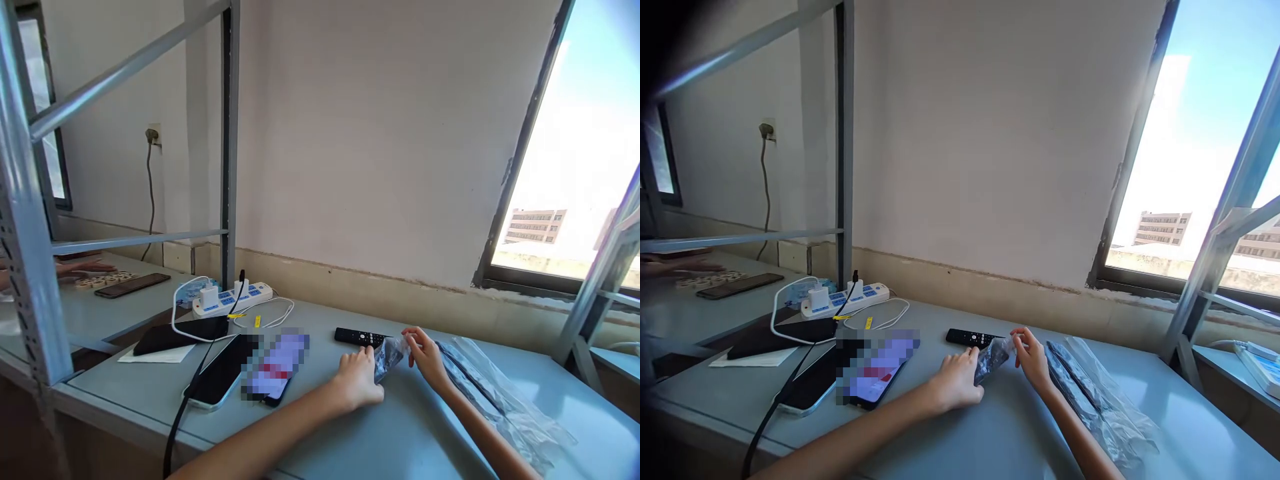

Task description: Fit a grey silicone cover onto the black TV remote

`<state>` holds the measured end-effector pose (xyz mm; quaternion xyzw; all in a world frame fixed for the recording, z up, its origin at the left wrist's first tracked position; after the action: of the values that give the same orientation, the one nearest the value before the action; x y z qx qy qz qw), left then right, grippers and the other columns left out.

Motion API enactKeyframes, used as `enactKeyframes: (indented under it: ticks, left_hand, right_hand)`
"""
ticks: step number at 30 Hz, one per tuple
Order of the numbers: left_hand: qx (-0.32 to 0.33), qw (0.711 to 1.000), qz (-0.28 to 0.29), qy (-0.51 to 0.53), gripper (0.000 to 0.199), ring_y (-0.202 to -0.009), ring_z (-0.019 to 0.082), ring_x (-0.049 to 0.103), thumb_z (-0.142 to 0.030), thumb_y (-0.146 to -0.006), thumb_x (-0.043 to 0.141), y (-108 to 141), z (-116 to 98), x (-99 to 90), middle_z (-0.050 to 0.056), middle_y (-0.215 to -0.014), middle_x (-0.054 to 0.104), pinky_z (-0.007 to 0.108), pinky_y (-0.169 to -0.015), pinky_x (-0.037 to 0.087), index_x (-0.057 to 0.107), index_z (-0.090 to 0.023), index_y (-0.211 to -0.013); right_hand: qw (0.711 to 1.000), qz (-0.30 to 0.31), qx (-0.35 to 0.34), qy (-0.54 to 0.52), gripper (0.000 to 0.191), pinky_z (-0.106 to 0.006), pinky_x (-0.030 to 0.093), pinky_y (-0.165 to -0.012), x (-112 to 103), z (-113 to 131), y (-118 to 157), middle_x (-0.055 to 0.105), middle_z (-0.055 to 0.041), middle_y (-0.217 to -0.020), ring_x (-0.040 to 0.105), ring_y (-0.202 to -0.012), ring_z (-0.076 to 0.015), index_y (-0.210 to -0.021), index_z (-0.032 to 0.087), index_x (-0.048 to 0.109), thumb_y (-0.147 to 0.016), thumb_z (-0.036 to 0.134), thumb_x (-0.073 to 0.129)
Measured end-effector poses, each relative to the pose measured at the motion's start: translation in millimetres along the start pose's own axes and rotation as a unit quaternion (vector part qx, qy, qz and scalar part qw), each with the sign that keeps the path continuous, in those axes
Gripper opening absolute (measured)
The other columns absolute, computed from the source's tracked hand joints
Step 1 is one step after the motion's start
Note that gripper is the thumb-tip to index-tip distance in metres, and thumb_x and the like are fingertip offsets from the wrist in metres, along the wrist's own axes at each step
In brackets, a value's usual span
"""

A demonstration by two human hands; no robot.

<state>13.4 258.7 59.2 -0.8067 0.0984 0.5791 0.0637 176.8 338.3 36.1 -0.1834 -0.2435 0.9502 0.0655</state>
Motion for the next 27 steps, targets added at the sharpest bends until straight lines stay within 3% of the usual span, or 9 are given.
enactKeyframes:
  ticks: [5, 9, 15, 20, 23, 27]
  left_hand:
    - [-0.021, 1.0, 0.004, -0.017, 0.061, -0.11, 0.03, 0.057, -0.016, -0.071, 0.055, -16, -4, 8.6, 0.018, -0.119, 0.06, 0.038, -0.095, 0.043, 0.042, -0.008, -0.131]
    - [-0.025, 0.999, -0.028, -0.012, 0.054, -0.105, 0.03, 0.06, -0.019, -0.073, 0.056, -17, 4, 15.0, 0.017, -0.111, 0.065, 0.038, -0.089, 0.046, 0.048, -0.011, -0.125]
    - [-0.012, 0.998, -0.06, -0.01, 0.045, -0.101, 0.029, 0.062, -0.04, -0.08, 0.055, -20, 17, 17.7, 0.015, -0.107, 0.067, 0.034, -0.083, 0.047, 0.053, -0.012, -0.115]
    - [0.021, 0.997, -0.073, -0.021, 0.046, -0.101, 0.028, 0.062, -0.048, -0.081, 0.057, -21, 19, 17.5, 0.011, -0.107, 0.067, 0.031, -0.082, 0.046, 0.053, -0.015, -0.112]
    - [0.027, 0.996, -0.074, -0.029, 0.046, -0.101, 0.028, 0.062, -0.049, -0.081, 0.057, -18, 17, 17.0, 0.011, -0.107, 0.067, 0.031, -0.082, 0.046, 0.053, -0.015, -0.112]
    - [0.015, 0.997, -0.073, -0.035, 0.046, -0.101, 0.028, 0.062, -0.047, -0.083, 0.056, -16, 15, 17.1, 0.011, -0.107, 0.067, 0.032, -0.081, 0.046, 0.051, -0.013, -0.114]
  right_hand:
    - [0.999, -0.037, 0.008, 0.033, 0.056, -0.03, 0.04, -0.039, -11, -11, -2, 0.06, -0.0012, -0.055, 0.046, -0.031, -0.0126, -0.066, 0.021, 0.055, -0.058, 0.076, 0.047]
    - [0.995, -0.062, -0.003, 0.072, 0.053, -0.029, 0.042, -0.042, -23, -9, 0, 0.063, -0.0017, -0.06, 0.049, -0.034, -0.0129, -0.066, 0.022, 0.058, -0.059, 0.074, 0.053]
    - [0.992, -0.072, 0.0, 0.099, 0.056, -0.028, 0.036, -0.04, -25, 1, 9, 0.045, 0.0007, -0.034, 0.047, -0.034, -0.0162, -0.055, 0.022, 0.06, -0.065, 0.075, 0.043]
    - [0.996, -0.039, 0.074, 0.025, 0.051, -0.026, 0.034, -0.037, -17, 0, 14, 0.056, -0.0029, -0.047, 0.051, -0.039, -0.0149, -0.056, 0.02, 0.06, -0.06, 0.07, 0.047]
    - [0.99, -0.019, 0.136, -0.016, 0.039, -0.023, 0.033, -0.035, -16, -1, 15, 0.065, -0.006, -0.067, 0.055, -0.043, -0.0135, -0.057, 0.019, 0.06, -0.065, 0.055, 0.049]
    - [0.979, -0.003, 0.204, -0.013, 0.026, -0.021, 0.033, -0.034, -21, -1, 16, 0.068, -0.0065, -0.075, 0.055, -0.044, -0.0121, -0.055, 0.019, 0.061, -0.069, 0.037, 0.048]
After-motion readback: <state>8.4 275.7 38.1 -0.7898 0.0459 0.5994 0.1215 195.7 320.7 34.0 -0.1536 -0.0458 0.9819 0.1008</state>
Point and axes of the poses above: each hand's wrist, its own y-axis away from the middle knuckle, its own x-axis out of the palm, z = x × y, the point moved 1 cm from there along -y, towards the middle knuckle
